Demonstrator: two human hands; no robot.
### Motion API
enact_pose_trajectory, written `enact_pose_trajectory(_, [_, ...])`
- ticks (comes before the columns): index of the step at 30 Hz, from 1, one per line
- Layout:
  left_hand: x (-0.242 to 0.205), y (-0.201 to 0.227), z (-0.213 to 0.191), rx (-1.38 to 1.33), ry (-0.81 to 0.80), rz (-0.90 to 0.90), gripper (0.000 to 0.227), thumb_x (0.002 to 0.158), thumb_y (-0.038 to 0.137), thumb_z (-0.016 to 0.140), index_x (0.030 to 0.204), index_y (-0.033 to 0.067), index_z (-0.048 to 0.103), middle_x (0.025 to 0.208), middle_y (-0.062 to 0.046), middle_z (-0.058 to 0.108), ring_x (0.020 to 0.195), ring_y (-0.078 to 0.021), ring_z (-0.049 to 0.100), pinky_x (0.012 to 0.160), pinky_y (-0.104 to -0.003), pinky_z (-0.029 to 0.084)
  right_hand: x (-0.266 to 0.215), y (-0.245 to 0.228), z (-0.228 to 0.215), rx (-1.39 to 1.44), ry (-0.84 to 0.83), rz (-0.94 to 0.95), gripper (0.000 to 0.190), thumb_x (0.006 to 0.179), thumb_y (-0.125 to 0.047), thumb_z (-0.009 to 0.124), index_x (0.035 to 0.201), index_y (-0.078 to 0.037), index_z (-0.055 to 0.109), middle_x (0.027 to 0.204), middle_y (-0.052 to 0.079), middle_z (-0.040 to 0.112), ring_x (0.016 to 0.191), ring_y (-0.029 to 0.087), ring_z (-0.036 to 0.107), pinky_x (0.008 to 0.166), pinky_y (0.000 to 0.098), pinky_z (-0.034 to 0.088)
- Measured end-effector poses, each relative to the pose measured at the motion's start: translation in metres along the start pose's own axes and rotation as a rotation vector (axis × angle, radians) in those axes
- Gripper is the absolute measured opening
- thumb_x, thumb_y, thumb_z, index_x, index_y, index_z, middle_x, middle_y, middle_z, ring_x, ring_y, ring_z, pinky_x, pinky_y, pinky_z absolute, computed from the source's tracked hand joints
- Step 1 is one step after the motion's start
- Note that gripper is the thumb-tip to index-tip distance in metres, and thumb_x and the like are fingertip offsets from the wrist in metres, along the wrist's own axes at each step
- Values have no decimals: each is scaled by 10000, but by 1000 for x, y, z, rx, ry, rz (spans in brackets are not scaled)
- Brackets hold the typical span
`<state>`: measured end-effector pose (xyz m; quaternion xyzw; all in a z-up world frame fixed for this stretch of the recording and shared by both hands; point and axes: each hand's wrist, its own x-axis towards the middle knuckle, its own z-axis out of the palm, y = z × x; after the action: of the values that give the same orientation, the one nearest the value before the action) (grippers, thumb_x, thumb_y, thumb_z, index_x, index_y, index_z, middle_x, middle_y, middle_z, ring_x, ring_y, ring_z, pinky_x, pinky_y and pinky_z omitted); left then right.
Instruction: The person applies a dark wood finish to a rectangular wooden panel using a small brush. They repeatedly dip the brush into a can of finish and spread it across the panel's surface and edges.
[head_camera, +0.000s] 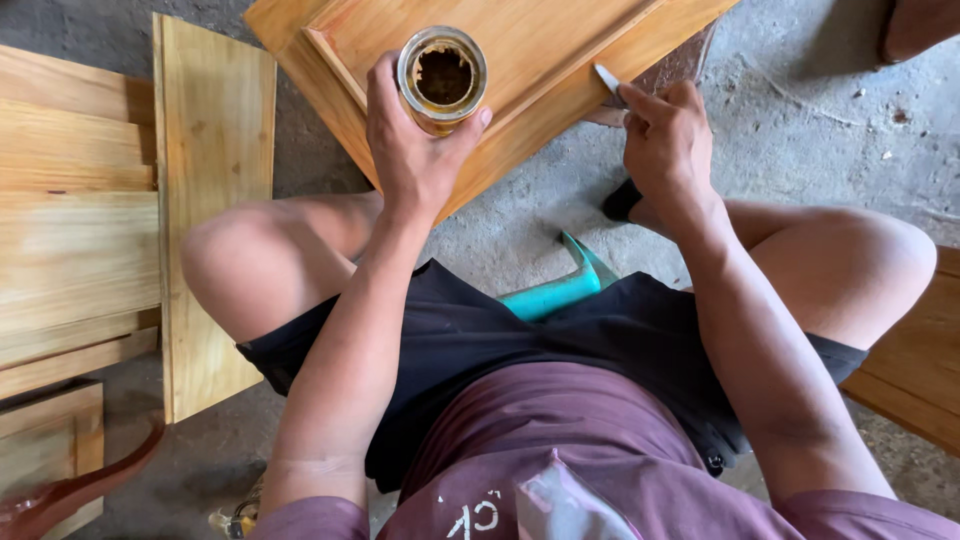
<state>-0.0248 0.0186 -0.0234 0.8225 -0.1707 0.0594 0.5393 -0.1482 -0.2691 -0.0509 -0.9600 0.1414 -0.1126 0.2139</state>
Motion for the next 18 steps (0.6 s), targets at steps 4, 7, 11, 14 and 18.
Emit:
enact_pose_trajectory(4, [4, 3, -4, -12, 7, 21, 766, 822, 246, 958, 1368, 50, 458, 1280, -140, 607, 1222, -306, 629, 1078, -433, 503, 8, -1, 0, 105, -61, 76, 278, 974, -72, 736, 1205, -203, 817, 1037, 110, 664, 919, 280, 673, 809, 405, 550])
enact_pose_trajectory(7, [1, 2, -5, -30, -8, 12, 765, 834, 242, 960, 1374, 46, 454, 1288, -141, 600, 1231, -304, 625, 1087, -432, 500, 3, 6, 0, 8, 2, 37, 319, 933, -70, 780, 1231, -176, 817, 1001, 142, 642, 896, 311, 657, 795, 420, 542])
enact_pose_trajectory(11, [2, 4, -9, -47, -13, 8, 747, 848, 228, 962, 1374, 48, 463, 1296, -137, 602, 1247, -302, 623, 1113, -434, 497, 2, 7, -5, 40, -64, 10, 313, 902, -102, 818, 1206, -175, 817, 971, 144, 641, 874, 309, 655, 795, 425, 544])
enact_pose_trajectory(14, [7, 5, -12, -52, 3, 23, 754, 835, 221, 952, 1375, 42, 458, 1302, -142, 599, 1249, -310, 616, 1110, -435, 493, 10, 1, -7, -12, -79, 78, 289, 921, -116, 816, 1202, -186, 821, 963, 153, 637, 847, 310, 655, 763, 434, 535])
enact_pose_trajectory(18, [1, 3, -10, -72, -23, 8, 755, 855, 237, 961, 1386, 48, 459, 1307, -132, 606, 1251, -294, 636, 1125, -422, 507, 3, 0, -5, 16, -30, 0, 268, 972, -107, 802, 1231, -174, 819, 1001, 165, 647, 854, 314, 660, 741, 425, 537])
